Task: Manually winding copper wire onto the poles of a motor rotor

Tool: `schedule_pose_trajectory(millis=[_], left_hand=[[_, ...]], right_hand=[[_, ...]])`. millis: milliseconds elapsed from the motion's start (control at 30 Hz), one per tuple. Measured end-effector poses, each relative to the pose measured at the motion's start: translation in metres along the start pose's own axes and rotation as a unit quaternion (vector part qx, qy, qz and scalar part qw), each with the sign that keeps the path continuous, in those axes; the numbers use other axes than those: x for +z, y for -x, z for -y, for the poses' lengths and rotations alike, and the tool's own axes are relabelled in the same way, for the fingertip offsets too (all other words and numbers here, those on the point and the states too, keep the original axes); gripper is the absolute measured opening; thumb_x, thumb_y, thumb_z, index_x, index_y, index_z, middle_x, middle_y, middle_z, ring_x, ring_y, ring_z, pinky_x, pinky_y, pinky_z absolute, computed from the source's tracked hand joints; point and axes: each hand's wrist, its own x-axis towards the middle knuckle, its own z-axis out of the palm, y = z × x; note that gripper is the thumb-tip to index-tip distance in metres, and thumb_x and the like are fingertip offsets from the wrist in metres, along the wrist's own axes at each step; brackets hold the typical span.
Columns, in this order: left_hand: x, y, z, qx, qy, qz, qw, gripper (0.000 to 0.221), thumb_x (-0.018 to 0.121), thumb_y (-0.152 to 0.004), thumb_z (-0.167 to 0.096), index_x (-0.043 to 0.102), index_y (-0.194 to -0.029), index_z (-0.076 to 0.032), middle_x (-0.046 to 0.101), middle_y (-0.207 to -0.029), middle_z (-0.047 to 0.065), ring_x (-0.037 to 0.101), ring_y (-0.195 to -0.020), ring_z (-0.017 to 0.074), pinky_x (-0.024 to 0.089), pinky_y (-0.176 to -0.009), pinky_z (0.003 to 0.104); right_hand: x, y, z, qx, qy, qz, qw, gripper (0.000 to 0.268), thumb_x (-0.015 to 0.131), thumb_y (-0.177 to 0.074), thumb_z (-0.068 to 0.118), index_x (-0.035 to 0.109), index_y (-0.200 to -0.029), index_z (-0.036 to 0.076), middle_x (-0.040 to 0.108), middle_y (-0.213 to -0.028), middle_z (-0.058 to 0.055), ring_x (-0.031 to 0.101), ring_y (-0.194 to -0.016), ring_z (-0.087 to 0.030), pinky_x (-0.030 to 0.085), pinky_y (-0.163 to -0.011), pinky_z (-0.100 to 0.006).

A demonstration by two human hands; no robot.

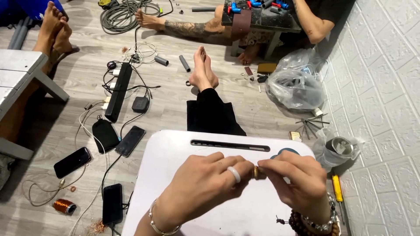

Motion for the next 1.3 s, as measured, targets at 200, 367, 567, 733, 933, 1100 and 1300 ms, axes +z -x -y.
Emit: schedule_pose_trajectory(millis=[200, 367, 567, 733, 933, 1100, 1300], left_hand=[[-0.005, 0.003, -0.004, 0.035, 0.032, -0.002, 0.999, 0.032, 0.076, -0.079, -0.013, 0.062, -0.108, -0.012, 0.071, -0.101, -0.003, 0.060, -0.065, 0.0115, 0.047, -0.051, 0.025], [-0.010, 0.004, -0.004, 0.043, 0.053, -0.017, 0.998, 0.032, 0.077, -0.079, -0.013, 0.063, -0.108, -0.012, 0.073, -0.102, -0.002, 0.063, -0.068, 0.0117, 0.047, -0.052, 0.025], [-0.018, 0.004, -0.005, 0.019, 0.074, -0.037, 0.996, 0.035, 0.077, -0.079, -0.011, 0.066, -0.112, -0.014, 0.074, -0.097, -0.005, 0.061, -0.065, 0.0095, 0.047, -0.053, 0.024], [-0.016, 0.010, -0.003, 0.015, 0.092, -0.003, 0.996, 0.042, 0.080, -0.076, -0.013, 0.060, -0.113, -0.006, 0.073, -0.093, 0.001, 0.068, -0.074, 0.0139, 0.051, -0.057, 0.026], [-0.014, 0.012, -0.002, 0.021, 0.089, 0.015, 0.996, 0.039, 0.078, -0.079, -0.016, 0.057, -0.110, -0.005, 0.072, -0.096, 0.002, 0.069, -0.079, 0.0159, 0.051, -0.058, 0.028], [-0.014, 0.011, -0.003, 0.021, 0.089, 0.014, 0.996, 0.033, 0.076, -0.082, -0.016, 0.056, -0.107, -0.007, 0.070, -0.091, 0.000, 0.067, -0.074, 0.0140, 0.049, -0.054, 0.027], [-0.019, 0.009, -0.006, 0.029, 0.077, -0.037, 0.996, 0.035, 0.077, -0.080, -0.013, 0.060, -0.111, -0.007, 0.071, -0.099, 0.002, 0.065, -0.072, 0.0138, 0.049, -0.055, 0.026]], right_hand=[[0.001, 0.004, -0.017, 0.045, -0.163, 0.029, 0.985, 0.019, 0.071, -0.068, -0.007, 0.071, -0.086, 0.000, 0.065, -0.063, -0.003, 0.049, -0.048, -0.008, 0.037, -0.043, -0.019], [0.005, 0.001, -0.025, 0.092, -0.245, 0.074, 0.962, 0.011, 0.071, -0.073, -0.003, 0.072, -0.081, 0.003, 0.062, -0.060, 0.000, 0.040, -0.045, -0.006, 0.028, -0.041, -0.021], [0.017, 0.008, -0.029, 0.128, -0.340, 0.091, 0.927, 0.008, 0.070, -0.079, 0.000, 0.072, -0.086, 0.000, 0.068, -0.069, -0.004, 0.053, -0.050, -0.007, 0.037, -0.042, -0.018], [0.023, 0.007, -0.026, 0.131, -0.381, 0.063, 0.913, 0.006, 0.069, -0.082, -0.001, 0.071, -0.088, -0.001, 0.066, -0.068, -0.005, 0.050, -0.050, -0.006, 0.037, -0.043, -0.018], [0.030, 0.013, -0.031, 0.137, -0.370, 0.027, 0.919, 0.009, 0.069, -0.079, -0.004, 0.072, -0.087, 0.000, 0.064, -0.067, -0.004, 0.043, -0.051, -0.006, 0.030, -0.044, -0.018], [0.032, 0.013, -0.031, 0.128, -0.365, 0.013, 0.922, 0.012, 0.068, -0.079, -0.005, 0.071, -0.088, 0.001, 0.065, -0.068, -0.004, 0.043, -0.052, -0.006, 0.030, -0.045, -0.018], [0.034, 0.012, -0.029, 0.117, -0.386, 0.009, 0.915, 0.009, 0.068, -0.080, -0.002, 0.070, -0.089, 0.000, 0.065, -0.067, -0.005, 0.047, -0.052, -0.007, 0.033, -0.044, -0.018]])
